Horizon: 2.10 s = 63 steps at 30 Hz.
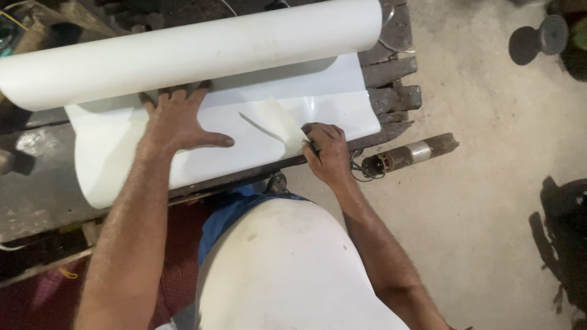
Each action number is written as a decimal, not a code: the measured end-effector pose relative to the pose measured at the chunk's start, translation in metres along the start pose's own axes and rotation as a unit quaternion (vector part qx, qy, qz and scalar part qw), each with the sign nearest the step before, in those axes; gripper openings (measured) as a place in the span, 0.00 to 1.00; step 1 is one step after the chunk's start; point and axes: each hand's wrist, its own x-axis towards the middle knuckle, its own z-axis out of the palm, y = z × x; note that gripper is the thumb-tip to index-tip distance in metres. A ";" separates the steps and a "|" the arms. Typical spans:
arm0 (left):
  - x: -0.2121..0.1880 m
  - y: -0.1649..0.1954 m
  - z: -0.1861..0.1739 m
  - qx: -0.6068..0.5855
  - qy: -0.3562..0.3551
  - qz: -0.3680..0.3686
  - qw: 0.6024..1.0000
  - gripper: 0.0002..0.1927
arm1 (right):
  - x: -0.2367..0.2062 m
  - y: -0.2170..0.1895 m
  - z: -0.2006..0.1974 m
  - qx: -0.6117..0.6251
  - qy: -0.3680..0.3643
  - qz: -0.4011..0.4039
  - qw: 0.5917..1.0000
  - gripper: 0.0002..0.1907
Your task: The person unrolls a large white plastic sheet on a wooden workbench, then folds and presses it flat with both hands, repeatedly aligning the edges and smoothing the surface while working around an electric motor and hand tools on the bench.
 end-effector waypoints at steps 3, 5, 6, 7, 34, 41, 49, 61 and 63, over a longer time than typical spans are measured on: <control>0.001 -0.003 0.000 -0.004 -0.008 -0.006 1.000 0.70 | -0.007 0.003 0.006 0.006 0.005 -0.016 1.000 0.05; 0.000 -0.005 0.001 0.007 0.009 0.008 1.000 0.70 | -0.008 0.010 0.010 0.001 0.013 -0.018 1.000 0.05; -0.001 -0.006 0.002 0.003 0.013 0.013 1.000 0.69 | -0.008 0.015 0.011 -0.007 0.019 -0.010 1.000 0.04; -0.002 -0.007 0.003 -0.002 0.017 0.020 1.000 0.69 | -0.008 0.021 0.010 -0.016 0.026 -0.002 1.000 0.03; 0.027 -0.007 -0.022 0.332 0.250 0.200 0.887 0.41 | -0.031 0.089 -0.099 0.172 0.293 0.131 0.931 0.04; -0.023 -0.011 -0.077 0.100 0.207 0.143 0.963 0.27 | -0.068 0.113 -0.139 0.116 0.339 0.095 0.929 0.06; -0.132 -0.013 -0.134 -0.274 0.260 0.184 0.907 0.24 | -0.033 0.124 -0.201 -0.030 0.415 -0.020 0.909 0.06; -0.137 -0.100 0.004 -0.744 0.275 0.194 0.578 0.23 | -0.027 0.007 -0.116 -0.046 0.318 -0.040 0.946 0.04; -0.137 -0.110 0.031 -0.754 0.324 0.154 0.550 0.21 | -0.036 0.001 -0.100 0.082 0.297 0.085 0.948 0.03</control>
